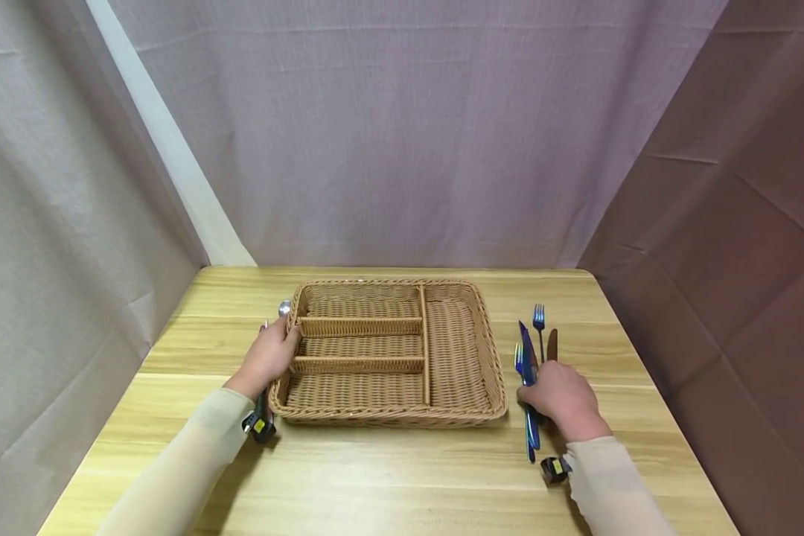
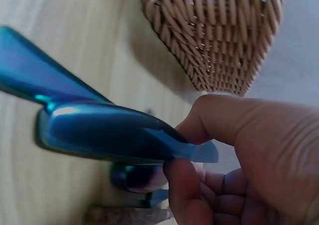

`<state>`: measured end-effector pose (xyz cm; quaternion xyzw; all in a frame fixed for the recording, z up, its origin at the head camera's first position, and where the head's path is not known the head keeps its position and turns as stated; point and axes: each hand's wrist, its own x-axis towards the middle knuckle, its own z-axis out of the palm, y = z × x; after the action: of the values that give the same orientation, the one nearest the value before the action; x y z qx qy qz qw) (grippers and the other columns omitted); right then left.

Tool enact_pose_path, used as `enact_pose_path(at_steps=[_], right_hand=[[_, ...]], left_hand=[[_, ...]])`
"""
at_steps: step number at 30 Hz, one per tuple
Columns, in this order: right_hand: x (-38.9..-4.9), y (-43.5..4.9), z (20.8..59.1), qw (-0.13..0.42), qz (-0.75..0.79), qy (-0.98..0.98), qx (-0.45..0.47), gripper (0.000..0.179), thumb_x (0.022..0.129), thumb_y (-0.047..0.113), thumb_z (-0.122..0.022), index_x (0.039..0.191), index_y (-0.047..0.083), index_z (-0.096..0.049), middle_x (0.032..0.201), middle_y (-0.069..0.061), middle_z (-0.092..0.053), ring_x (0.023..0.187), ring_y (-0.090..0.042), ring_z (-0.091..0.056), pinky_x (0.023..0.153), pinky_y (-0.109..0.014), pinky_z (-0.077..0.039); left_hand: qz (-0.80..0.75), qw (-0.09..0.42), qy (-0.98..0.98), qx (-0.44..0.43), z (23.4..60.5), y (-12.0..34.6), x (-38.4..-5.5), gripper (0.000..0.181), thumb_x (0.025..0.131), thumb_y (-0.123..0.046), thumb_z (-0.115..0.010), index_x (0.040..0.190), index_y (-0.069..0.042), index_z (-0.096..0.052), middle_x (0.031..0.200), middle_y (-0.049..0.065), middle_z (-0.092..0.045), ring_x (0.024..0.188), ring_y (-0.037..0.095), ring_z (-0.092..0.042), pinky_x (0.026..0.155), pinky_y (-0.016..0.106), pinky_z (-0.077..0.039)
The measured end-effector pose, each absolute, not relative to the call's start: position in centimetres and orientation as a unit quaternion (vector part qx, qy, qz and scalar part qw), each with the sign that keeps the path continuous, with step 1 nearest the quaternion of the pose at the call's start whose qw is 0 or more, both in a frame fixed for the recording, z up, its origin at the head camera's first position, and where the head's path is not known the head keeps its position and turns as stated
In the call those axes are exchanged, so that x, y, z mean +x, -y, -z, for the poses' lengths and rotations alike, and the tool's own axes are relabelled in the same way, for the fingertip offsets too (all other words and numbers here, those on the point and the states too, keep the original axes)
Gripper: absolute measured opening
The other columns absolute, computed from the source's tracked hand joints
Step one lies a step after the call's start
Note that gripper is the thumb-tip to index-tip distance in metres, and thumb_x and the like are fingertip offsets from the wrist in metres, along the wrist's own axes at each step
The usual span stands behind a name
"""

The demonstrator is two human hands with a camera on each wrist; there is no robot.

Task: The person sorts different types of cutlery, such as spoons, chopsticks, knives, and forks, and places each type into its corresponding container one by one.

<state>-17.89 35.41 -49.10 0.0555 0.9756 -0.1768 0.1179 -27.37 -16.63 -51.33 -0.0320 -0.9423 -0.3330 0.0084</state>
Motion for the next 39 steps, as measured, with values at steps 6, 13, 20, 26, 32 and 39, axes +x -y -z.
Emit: enact_pose_path(at_steps=[6,13,20,26,32,39], right_hand=[[-18.3,-35.6,48.4,0.098,0.172,-0.979,0.048,0.041,0.092,0.032,-0.079,0.063,0.015,-0.056,0.065,-0.003,-0.059,0.059,-0.021,-0.056,0.054,-0.037,-0.045],[-18.4,-35.7,48.0,0.102,0.168,-0.979,0.06,0.041,0.093,0.039,-0.078,0.066,0.014,-0.058,0.069,-0.005,-0.062,0.061,-0.023,-0.06,0.054,-0.039,-0.046],[-18.9,-35.8,46.8,0.088,0.168,-0.981,0.04,0.048,0.097,0.046,-0.078,0.068,0.014,-0.056,0.069,-0.004,-0.06,0.062,-0.024,-0.058,0.055,-0.04,-0.045],[-19.7,-35.3,45.7,0.075,0.184,-0.98,0.026,0.047,0.096,0.041,-0.078,0.065,0.015,-0.056,0.064,-0.002,-0.06,0.059,-0.022,-0.056,0.055,-0.037,-0.042],[-20.8,-34.0,44.3,0.049,0.178,-0.983,0.011,0.039,0.09,0.033,-0.073,0.061,0.018,-0.053,0.059,0.002,-0.055,0.054,-0.019,-0.053,0.053,-0.034,-0.039],[-21.9,-32.0,42.6,0.058,0.164,-0.985,-0.009,0.043,0.093,0.035,-0.074,0.058,0.02,-0.053,0.057,0.003,-0.061,0.053,-0.019,-0.053,0.055,-0.035,-0.04]], left_hand=[[0.336,0.008,0.941,-0.031,51.4,16.7,-27.5,0.056,0.119,-0.033,-0.04,0.148,0.013,-0.053,0.125,0.032,-0.068,0.116,0.047,-0.069,0.103,0.063,-0.055],[0.344,0.001,0.938,-0.029,51.7,16.6,-27.5,0.055,0.119,-0.034,-0.04,0.148,0.01,-0.054,0.122,0.028,-0.069,0.111,0.044,-0.07,0.102,0.062,-0.056],[0.35,-0.001,0.936,-0.028,51.7,16.6,-27.4,0.058,0.119,-0.036,-0.04,0.152,0.011,-0.051,0.122,0.028,-0.069,0.109,0.043,-0.069,0.102,0.062,-0.056],[0.355,-0.001,0.935,-0.029,51.6,16.6,-27.4,0.058,0.119,-0.036,-0.04,0.152,0.01,-0.051,0.132,0.032,-0.067,0.121,0.048,-0.068,0.108,0.063,-0.053],[0.356,-0.001,0.934,-0.029,51.5,16.7,-27.4,0.058,0.119,-0.036,-0.04,0.151,0.01,-0.051,0.133,0.033,-0.067,0.124,0.05,-0.067,0.11,0.064,-0.052],[0.354,-0.002,0.935,-0.03,51.5,16.7,-27.4,0.059,0.119,-0.036,-0.04,0.152,0.011,-0.05,0.135,0.033,-0.066,0.126,0.05,-0.066,0.111,0.064,-0.051]])
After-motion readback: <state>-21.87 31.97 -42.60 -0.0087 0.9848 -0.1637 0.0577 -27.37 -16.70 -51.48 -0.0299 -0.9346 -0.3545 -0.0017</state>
